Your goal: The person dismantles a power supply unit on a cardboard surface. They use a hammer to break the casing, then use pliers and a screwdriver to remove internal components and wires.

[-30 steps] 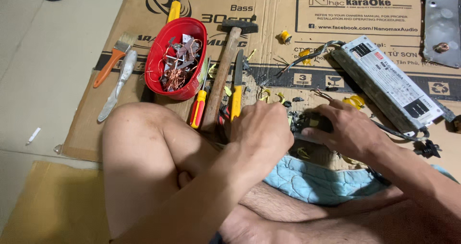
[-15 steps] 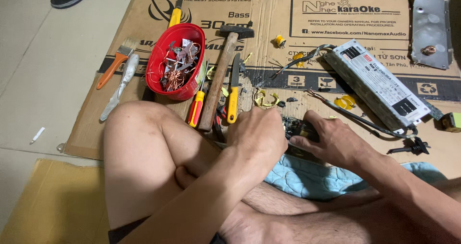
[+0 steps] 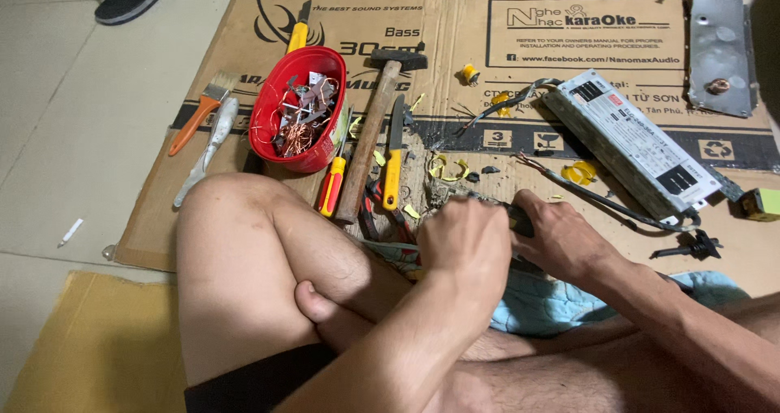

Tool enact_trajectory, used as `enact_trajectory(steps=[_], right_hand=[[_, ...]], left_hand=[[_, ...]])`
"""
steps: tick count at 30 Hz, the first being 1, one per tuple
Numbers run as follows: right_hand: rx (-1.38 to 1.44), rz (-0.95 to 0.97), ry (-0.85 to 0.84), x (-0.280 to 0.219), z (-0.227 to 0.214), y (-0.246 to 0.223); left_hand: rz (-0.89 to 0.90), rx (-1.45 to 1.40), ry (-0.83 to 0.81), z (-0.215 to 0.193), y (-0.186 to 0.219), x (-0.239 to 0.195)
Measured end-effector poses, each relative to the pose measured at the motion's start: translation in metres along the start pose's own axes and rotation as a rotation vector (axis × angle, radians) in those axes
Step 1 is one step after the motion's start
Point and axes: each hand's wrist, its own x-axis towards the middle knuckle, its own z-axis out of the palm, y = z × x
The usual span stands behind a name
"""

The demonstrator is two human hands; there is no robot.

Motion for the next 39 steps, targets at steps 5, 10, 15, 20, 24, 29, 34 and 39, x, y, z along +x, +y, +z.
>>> enact_trajectory(steps=[5,10,15,20,24,29,34,39], right_hand=[[0.069,0.034,-0.032,-0.019,-0.021,-0.028],[0.072,0.037,-0.022,-0.026,-0.022,-0.029],[0.002,0.039,-0.063,-0.034,-0.036,-0.047],[-0.034,-0.038,0.063,-0.021,-0.015,-0.017],[-0.271,-0.023,0.31,-0.002,-0.041,-0.007],[-0.225,-0.084,0.169,-0.009,-0.044,-0.033],[-0.274,-0.082,0.165,0.005,-0.016,-0.014],[-0.251,-0.064,0.193,0.0,-0.024,-0.028]], left_hand=[[0.052,0.113,0.274,0.037,-0.017,-0.014],[0.048,-0.011,0.244,0.038,-0.02,0.009],[-0.079,-0.083,-0.069,0.001,-0.039,0.003],[-0.204,-0.206,-0.07,-0.026,-0.055,-0.014],[-0.166,-0.336,-0.03,-0.027,-0.051,-0.009],[-0.191,-0.317,-0.085,-0.022,-0.066,0.008],[-0.243,-0.441,-0.124,-0.03,-0.069,-0.002],[-0.161,-0.458,-0.165,-0.025,-0.064,0.001]])
